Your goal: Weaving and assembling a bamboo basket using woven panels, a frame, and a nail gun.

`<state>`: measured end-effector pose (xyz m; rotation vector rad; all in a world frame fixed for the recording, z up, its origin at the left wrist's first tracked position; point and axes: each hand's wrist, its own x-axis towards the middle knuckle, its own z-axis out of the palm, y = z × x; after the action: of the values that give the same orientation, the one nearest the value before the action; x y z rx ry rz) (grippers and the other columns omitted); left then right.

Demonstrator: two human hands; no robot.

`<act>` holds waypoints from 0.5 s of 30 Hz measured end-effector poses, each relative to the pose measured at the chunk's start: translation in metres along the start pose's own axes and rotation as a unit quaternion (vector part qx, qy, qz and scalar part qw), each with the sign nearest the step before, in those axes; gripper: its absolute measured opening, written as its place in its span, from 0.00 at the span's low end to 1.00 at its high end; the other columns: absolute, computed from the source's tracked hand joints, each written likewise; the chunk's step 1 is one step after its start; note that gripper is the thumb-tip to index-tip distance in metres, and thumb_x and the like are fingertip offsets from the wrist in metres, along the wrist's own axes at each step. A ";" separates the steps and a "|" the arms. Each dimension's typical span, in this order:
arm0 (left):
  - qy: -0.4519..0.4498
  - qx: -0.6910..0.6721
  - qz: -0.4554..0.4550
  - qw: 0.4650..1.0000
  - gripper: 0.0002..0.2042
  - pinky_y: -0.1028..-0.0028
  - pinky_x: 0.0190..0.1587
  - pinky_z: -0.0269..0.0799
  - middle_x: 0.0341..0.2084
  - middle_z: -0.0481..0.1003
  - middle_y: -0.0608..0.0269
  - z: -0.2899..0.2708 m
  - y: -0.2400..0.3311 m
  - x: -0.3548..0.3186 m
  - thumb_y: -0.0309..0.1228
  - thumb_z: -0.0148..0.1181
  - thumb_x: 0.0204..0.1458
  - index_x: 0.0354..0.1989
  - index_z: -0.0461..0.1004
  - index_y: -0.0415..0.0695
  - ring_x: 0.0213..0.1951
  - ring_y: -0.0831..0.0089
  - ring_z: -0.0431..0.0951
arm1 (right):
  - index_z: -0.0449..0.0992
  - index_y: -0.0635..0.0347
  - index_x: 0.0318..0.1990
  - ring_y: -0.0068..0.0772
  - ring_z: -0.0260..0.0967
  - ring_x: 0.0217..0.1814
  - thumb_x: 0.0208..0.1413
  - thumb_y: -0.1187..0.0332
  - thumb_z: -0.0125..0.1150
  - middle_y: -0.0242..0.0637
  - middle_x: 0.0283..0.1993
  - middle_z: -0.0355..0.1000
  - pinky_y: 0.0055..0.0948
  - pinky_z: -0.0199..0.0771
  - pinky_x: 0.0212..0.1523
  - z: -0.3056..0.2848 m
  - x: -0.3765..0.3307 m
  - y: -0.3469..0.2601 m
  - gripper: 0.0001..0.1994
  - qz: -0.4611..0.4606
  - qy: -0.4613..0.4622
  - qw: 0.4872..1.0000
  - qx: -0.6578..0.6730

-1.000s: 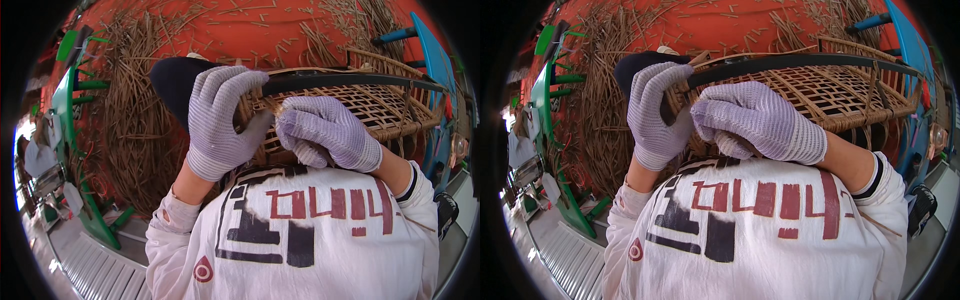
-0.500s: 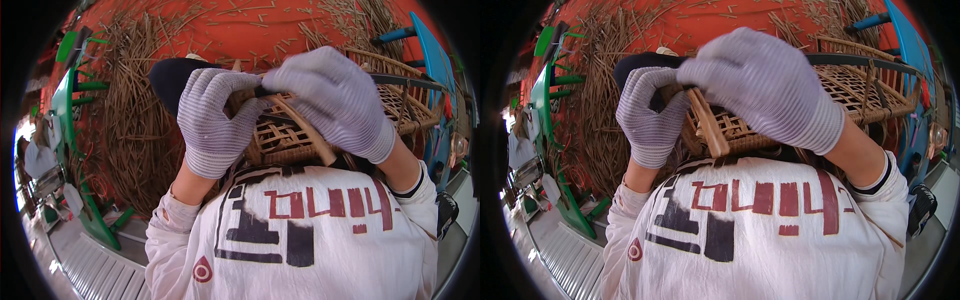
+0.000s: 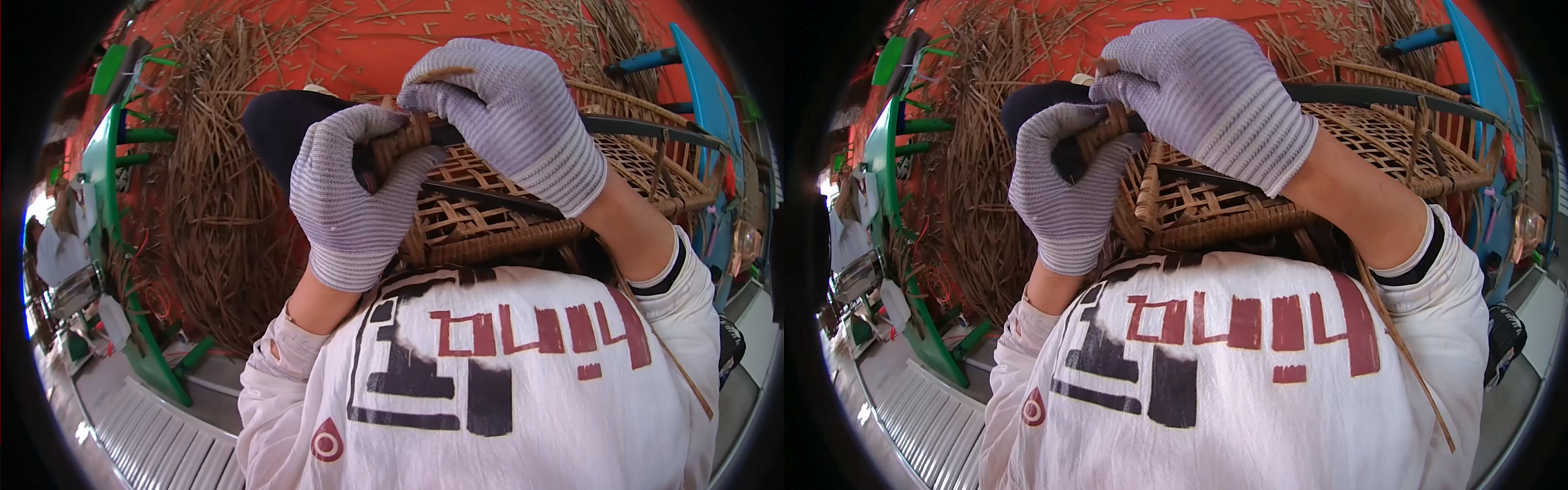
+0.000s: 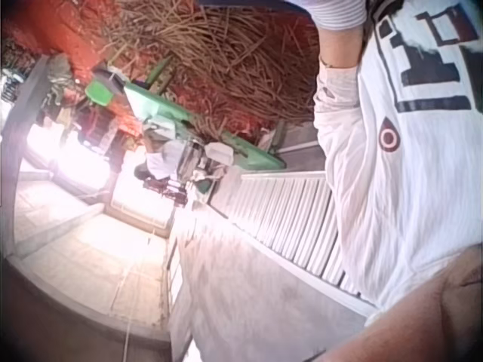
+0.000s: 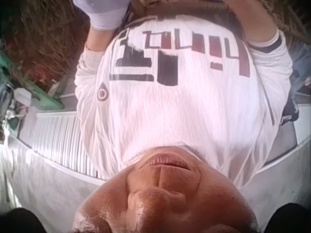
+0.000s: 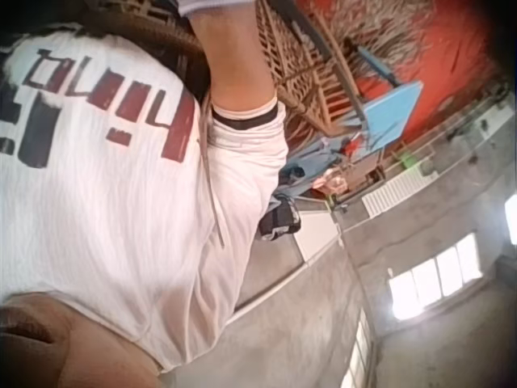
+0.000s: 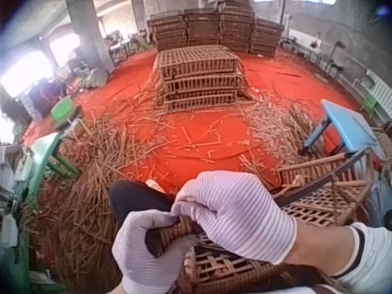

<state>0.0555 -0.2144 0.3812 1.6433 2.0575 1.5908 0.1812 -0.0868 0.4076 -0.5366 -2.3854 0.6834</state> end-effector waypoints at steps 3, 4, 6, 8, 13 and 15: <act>-0.014 -0.020 0.036 0.999 0.18 0.69 0.39 0.73 0.32 0.77 0.61 -0.001 -0.004 0.002 0.27 0.75 0.35 0.38 0.78 0.44 0.33 0.64 0.76 | 0.81 0.60 0.35 0.36 0.77 0.31 0.54 0.67 0.64 0.39 0.30 0.77 0.29 0.76 0.33 0.002 0.005 0.001 0.07 0.013 -0.031 0.999 -0.032; -0.014 -0.020 0.036 0.999 0.18 0.69 0.39 0.73 0.32 0.77 0.61 -0.002 -0.007 0.003 0.27 0.75 0.35 0.38 0.78 0.44 0.33 0.64 0.76 | 0.81 0.60 0.35 0.36 0.77 0.31 0.54 0.67 0.64 0.39 0.30 0.77 0.29 0.76 0.33 0.002 0.005 0.001 0.07 0.012 -0.030 0.999 -0.032; -0.045 0.015 0.123 0.991 0.17 0.68 0.39 0.72 0.33 0.77 0.61 -0.004 -0.013 0.003 0.26 0.73 0.37 0.39 0.80 0.46 0.34 0.64 0.76 | 0.81 0.59 0.35 0.38 0.77 0.30 0.54 0.65 0.63 0.40 0.29 0.77 0.30 0.76 0.32 0.002 0.006 0.001 0.08 0.034 -0.061 0.997 -0.023; -0.046 0.039 0.122 0.991 0.16 0.68 0.40 0.71 0.33 0.77 0.61 -0.004 -0.010 0.004 0.27 0.72 0.37 0.38 0.80 0.46 0.35 0.64 0.76 | 0.81 0.59 0.35 0.38 0.77 0.30 0.54 0.65 0.64 0.40 0.28 0.77 0.30 0.76 0.32 0.001 0.006 -0.001 0.08 0.046 -0.061 0.997 -0.023; -0.072 0.125 0.126 0.982 0.14 0.66 0.45 0.68 0.36 0.77 0.64 -0.010 0.006 0.008 0.29 0.70 0.39 0.38 0.80 0.48 0.41 0.63 0.74 | 0.80 0.57 0.31 0.44 0.74 0.29 0.57 0.56 0.58 0.41 0.26 0.75 0.40 0.74 0.34 0.002 0.004 0.003 0.14 0.044 -0.022 0.999 -0.022; -0.065 0.175 0.167 0.968 0.15 0.64 0.50 0.64 0.38 0.76 0.66 -0.011 0.007 0.010 0.30 0.69 0.39 0.39 0.80 0.49 0.45 0.63 0.73 | 0.80 0.57 0.32 0.44 0.74 0.30 0.57 0.55 0.58 0.42 0.26 0.75 0.40 0.74 0.33 -0.001 0.006 0.001 0.15 0.082 -0.037 0.996 -0.028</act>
<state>0.0493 -0.2152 0.3965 2.2499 2.1772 1.1931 0.1775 -0.0825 0.4099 -0.7496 -2.4556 0.7198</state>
